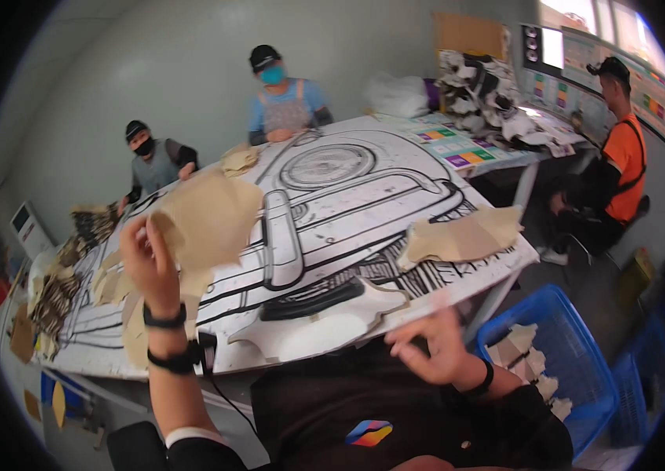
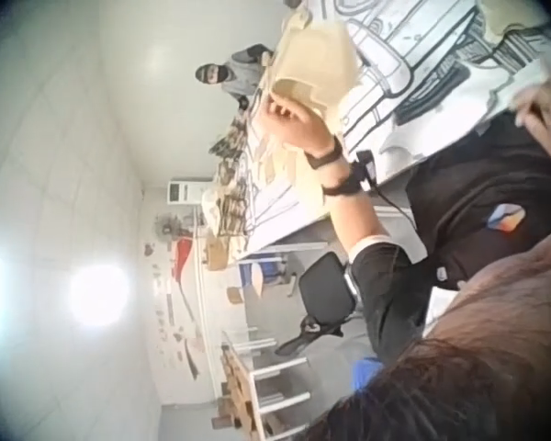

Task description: Organizing and inspecting shoe upper components on a manufacturing workspace table.

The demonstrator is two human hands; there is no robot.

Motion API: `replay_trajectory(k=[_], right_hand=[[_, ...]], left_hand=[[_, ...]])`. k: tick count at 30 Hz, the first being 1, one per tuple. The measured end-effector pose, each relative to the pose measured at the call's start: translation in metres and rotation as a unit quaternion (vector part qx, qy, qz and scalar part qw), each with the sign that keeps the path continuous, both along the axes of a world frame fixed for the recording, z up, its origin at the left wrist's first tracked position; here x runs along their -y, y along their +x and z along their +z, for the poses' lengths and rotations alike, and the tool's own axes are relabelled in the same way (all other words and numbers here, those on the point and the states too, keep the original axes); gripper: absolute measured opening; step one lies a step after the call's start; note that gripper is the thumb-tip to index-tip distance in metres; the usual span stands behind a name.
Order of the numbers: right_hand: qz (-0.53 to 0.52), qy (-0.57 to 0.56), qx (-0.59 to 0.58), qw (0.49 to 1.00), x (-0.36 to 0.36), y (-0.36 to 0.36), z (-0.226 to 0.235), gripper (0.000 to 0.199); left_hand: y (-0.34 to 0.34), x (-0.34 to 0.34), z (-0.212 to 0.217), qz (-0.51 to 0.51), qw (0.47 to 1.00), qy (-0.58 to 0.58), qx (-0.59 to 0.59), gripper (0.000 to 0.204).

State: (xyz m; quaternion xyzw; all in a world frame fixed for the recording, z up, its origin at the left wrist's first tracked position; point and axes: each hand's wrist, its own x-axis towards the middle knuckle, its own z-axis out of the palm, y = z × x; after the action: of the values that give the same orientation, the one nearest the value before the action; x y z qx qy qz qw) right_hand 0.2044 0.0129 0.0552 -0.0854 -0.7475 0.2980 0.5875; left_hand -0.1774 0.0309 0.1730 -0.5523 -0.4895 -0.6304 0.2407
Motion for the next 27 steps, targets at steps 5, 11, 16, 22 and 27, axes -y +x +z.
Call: replay_trajectory(k=[5,11,16,22,27], right_hand=[[-0.164,0.002,-0.532,0.831,-0.042,0.079,0.039,0.080],[-0.367,0.211,-0.646,0.635,-0.006,0.209,0.025,0.070],[-0.072,-0.114,-0.461,0.877,-0.043,0.071,-0.012,0.015],[0.428,0.213,0.278,0.833,0.014,-0.055,-0.018,0.017],[0.318,0.123,0.242,0.909,0.022,-0.057,0.025,0.020]], left_hand=[[0.019,0.124,-0.069,-0.052,0.995,-0.049,-0.068,0.036],[0.030,0.110,-0.090,-0.182,0.978,-0.081,-0.064,0.030],[0.021,0.131,-0.100,-0.067,0.986,-0.113,-0.104,0.026],[0.074,0.149,-0.065,0.229,0.951,-0.010,-0.208,0.016],[0.136,0.102,-0.056,0.172,0.953,0.030,-0.247,0.020]])
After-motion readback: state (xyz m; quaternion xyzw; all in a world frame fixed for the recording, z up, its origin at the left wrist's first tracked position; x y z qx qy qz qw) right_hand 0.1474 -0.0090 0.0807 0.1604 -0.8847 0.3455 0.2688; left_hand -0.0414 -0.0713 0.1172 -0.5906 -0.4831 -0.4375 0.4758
